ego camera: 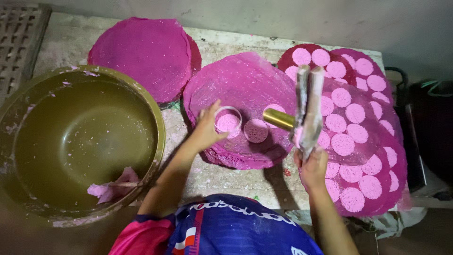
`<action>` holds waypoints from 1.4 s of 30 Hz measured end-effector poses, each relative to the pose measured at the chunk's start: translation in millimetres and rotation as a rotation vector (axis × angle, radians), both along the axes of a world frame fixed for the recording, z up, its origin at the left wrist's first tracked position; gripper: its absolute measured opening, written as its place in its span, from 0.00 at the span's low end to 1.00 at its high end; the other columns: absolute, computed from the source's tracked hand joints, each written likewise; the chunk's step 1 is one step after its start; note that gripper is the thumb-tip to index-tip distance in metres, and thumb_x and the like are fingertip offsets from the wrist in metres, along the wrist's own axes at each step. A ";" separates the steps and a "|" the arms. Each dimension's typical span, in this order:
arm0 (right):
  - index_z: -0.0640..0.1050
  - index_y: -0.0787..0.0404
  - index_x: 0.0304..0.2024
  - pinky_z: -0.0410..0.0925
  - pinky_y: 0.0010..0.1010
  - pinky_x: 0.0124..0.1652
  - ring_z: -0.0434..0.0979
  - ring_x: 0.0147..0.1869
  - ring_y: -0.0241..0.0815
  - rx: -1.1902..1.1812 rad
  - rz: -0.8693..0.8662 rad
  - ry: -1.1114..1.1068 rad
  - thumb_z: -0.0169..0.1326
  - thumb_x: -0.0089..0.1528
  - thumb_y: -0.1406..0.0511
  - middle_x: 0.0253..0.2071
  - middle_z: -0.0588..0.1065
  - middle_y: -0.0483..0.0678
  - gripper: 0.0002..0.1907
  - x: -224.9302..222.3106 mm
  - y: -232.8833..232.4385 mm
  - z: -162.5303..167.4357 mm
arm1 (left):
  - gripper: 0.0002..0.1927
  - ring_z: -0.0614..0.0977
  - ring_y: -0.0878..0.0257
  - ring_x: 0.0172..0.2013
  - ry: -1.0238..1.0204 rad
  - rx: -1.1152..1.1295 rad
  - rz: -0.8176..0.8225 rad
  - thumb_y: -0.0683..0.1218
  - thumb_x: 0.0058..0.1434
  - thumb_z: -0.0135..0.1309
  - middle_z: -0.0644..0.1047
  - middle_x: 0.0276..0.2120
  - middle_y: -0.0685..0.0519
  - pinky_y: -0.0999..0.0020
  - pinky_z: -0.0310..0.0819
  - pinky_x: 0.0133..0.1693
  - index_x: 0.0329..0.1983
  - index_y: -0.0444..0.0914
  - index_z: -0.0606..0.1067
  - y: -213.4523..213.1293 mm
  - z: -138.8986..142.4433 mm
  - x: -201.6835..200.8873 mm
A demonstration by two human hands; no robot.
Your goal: The person fills a handheld extruder press with pink batter from a large basin and squeezes round batter discs onto round pink mesh trays, arranging the discs in rows. They refill the extruder with batter by hand, continue depositing discs across several trays, and stack finished trays of discs on the table.
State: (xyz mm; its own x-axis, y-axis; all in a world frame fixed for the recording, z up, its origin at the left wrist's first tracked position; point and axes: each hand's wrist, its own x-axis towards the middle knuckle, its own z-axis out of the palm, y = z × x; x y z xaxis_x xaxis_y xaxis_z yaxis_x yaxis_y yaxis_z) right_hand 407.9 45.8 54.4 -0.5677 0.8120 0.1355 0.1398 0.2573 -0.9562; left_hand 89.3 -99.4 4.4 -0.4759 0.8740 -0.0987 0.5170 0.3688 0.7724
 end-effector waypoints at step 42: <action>0.76 0.57 0.36 0.62 0.35 0.22 0.70 0.25 0.40 1.610 1.164 0.091 0.59 0.57 0.61 0.25 0.68 0.42 0.09 -209.0 -135.3 228.0 | 0.13 0.83 0.61 0.40 -0.708 0.471 0.147 0.48 0.63 0.58 0.81 0.37 0.50 0.60 0.77 0.45 0.49 0.39 0.78 -374.9 128.4 -41.2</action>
State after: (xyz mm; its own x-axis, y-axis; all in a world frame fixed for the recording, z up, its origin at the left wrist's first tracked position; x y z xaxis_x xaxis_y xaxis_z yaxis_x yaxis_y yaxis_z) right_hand 198.9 -89.5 282.4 -0.5887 -0.7557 0.2868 -0.7292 0.6496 0.2151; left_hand 48.1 -474.4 132.8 -0.5506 0.8327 -0.0580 -0.1721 -0.0452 0.9840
